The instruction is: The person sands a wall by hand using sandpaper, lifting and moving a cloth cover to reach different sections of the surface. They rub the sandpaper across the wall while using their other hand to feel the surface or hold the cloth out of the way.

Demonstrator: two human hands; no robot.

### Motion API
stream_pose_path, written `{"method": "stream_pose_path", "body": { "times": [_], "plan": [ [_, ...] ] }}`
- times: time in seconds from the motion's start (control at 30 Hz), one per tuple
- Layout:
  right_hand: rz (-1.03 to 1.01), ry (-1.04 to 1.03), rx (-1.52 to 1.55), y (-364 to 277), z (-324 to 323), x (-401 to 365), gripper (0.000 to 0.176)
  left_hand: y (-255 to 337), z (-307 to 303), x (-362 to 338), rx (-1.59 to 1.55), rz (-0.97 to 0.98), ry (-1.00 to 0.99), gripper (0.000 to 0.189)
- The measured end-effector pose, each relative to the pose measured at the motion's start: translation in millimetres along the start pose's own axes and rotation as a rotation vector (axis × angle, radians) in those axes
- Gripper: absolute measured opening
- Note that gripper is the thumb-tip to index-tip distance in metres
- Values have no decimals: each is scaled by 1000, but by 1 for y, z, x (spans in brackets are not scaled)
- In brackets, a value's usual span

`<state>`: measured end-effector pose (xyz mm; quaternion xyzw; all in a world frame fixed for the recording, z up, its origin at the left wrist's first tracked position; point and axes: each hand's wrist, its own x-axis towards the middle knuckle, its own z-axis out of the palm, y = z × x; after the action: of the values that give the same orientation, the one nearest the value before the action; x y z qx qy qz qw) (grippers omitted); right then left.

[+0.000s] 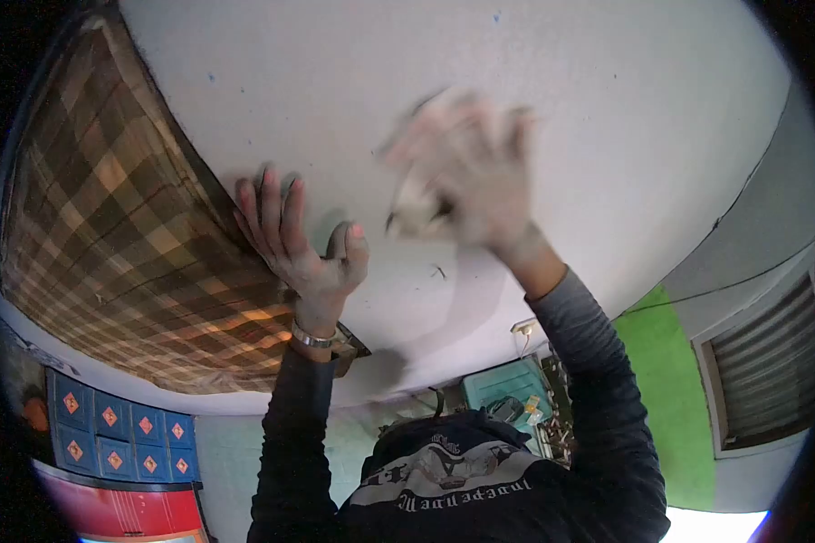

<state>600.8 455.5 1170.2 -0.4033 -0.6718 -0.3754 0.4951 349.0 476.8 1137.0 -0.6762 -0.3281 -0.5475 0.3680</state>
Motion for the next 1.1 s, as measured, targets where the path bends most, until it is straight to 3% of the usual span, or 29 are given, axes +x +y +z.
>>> {"method": "stream_pose_path", "body": {
  "times": [0.03,0.07,0.17,0.2,0.23,0.3,0.33,0.37,0.43,0.47,0.6,0.63,0.7,0.73,0.77,0.83,0.9,0.97,1.0,1.07,1.1],
  "plan": [
    [-51,49,-2,16,-1,9,89,-1,5,-1,-99,-8,68,72],
    [220,238,-46,35,-4,24,86,2,6,-1,-195,-24,135,73],
    [252,290,-147,21,6,32,84,15,7,6,-60,-59,116,72],
    [60,76,-37,-1,3,20,79,17,7,5,-50,-65,116,72],
    [59,73,-28,4,7,11,79,19,8,2,7,-88,64,69],
    [-662,-248,-509,19,15,-16,83,20,5,-13,61,-115,-5,67],
    [-286,-96,-126,19,11,-7,75,20,7,-27,163,-67,-74,66],
    [-292,-104,-121,25,15,-3,75,20,11,-41,264,-23,-144,66],
    [426,457,-23,35,22,-5,60,26,18,-72,277,-18,-166,65],
    [433,446,-23,32,20,-14,60,30,22,-87,290,5,-176,64],
    [-351,-75,-321,14,19,-63,64,35,31,-127,182,11,-211,59],
    [-352,-77,-321,20,29,-72,64,34,31,-136,181,9,-212,59],
    [494,444,-47,37,46,-87,58,34,29,-157,224,53,-246,58],
    [536,391,-77,8,34,-76,56,35,30,-166,222,54,-252,58],
    [547,389,-81,3,32,-89,56,35,29,-173,215,55,-263,58],
    [-236,15,-322,-6,35,-113,64,31,26,-179,197,80,-281,58],
    [-189,13,-369,4,29,-112,70,32,23,-179,167,48,-323,55],
    [632,248,-74,-2,29,-97,69,33,16,-179,189,82,-352,54],
    [730,307,-33,-13,32,-85,68,32,13,-178,221,117,-372,54],
    [360,103,-100,-25,37,-89,62,39,4,-175,193,41,-427,49],
    [77,-16,-89,-33,38,-83,59,40,-2,-172,140,14,-477,49]
  ]
}}
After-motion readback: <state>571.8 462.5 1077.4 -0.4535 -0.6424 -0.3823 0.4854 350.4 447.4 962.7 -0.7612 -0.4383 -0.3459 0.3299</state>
